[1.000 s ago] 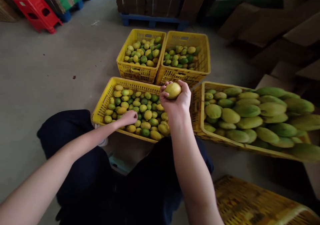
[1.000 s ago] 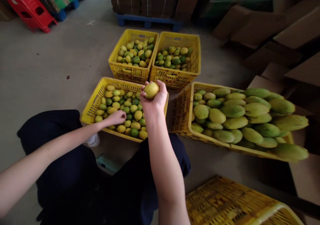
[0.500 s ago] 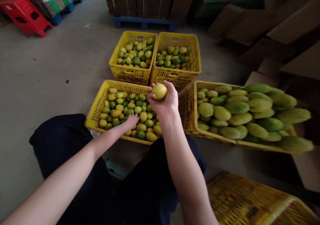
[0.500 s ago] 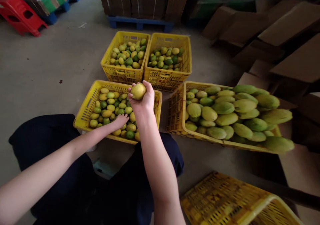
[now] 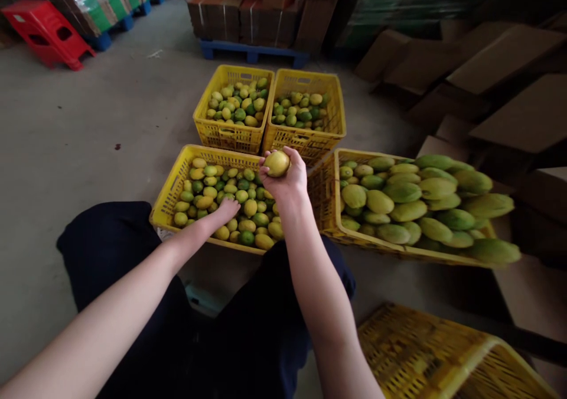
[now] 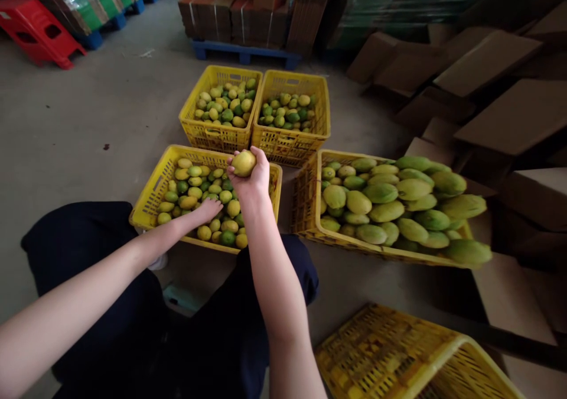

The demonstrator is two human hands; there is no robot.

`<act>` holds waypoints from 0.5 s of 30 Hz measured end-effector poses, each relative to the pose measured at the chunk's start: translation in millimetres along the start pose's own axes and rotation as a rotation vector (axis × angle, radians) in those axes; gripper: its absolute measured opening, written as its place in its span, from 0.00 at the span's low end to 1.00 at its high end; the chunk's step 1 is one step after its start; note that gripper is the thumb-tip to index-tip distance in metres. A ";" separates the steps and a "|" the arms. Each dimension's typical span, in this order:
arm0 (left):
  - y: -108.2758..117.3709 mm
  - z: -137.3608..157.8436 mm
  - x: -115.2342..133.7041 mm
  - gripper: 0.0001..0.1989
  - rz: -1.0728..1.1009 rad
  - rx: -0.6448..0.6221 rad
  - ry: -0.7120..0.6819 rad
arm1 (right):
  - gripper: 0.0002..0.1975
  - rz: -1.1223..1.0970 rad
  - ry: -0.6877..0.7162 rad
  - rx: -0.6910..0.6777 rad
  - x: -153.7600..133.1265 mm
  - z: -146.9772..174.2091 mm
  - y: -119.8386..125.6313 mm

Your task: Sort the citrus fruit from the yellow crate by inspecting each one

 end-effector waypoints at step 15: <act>112.1 10.4 54.9 0.31 -0.469 -0.063 -0.174 | 0.02 0.140 -0.047 0.085 30.6 -0.1 12.5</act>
Point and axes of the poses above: each hand's wrist, its own z-axis away from the middle knuckle, its own y-axis out of the back of the hand, x = y × z, the point moved 7 cm from there along -z, towards the middle knuckle, and after that the axes turned 1 degree about -x, right-handed, at the moved point
